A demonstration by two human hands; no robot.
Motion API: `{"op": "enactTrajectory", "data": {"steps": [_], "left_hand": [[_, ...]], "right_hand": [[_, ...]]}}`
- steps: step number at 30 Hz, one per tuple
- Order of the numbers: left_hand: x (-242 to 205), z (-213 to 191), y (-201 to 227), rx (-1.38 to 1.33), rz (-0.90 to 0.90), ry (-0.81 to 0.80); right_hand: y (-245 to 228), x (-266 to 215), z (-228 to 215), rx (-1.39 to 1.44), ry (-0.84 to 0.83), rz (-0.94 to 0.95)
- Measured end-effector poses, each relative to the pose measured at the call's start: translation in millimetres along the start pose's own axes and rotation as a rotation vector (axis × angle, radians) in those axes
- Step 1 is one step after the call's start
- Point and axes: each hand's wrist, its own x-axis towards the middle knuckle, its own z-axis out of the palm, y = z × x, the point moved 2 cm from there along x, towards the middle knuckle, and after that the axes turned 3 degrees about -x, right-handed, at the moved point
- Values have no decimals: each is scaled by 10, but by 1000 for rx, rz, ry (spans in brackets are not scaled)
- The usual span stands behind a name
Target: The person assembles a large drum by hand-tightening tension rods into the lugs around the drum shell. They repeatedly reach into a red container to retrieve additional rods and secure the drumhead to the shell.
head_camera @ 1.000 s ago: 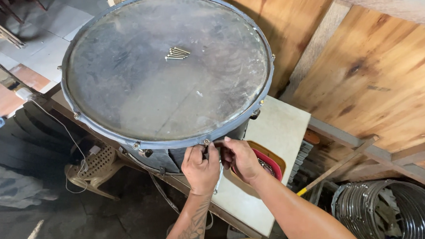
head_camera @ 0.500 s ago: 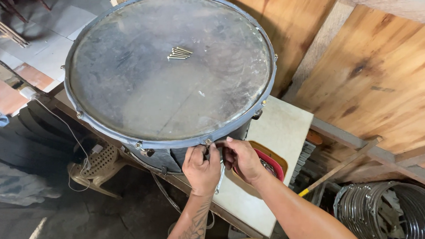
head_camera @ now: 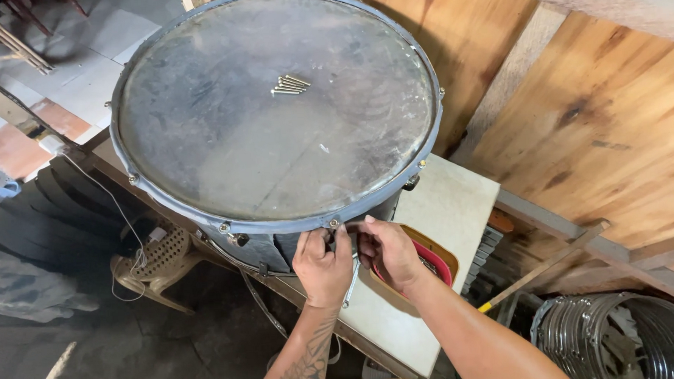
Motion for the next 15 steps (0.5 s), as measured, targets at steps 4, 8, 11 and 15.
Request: {"op": "enactTrajectory", "data": {"steps": [4,8,11,15], "left_hand": [[-44,14,-65,-24,2,16],[-68,30,-74,20,6,27],[-60,17,-32,28,7,33],[-100,18,-127,5,-7,21]], "right_hand": [[39,30,-36,41,3,51],[52,33,-29,102,0,106],[93,67,-56,115,-14,128],[76,55,-97,165,-54,258]]}}
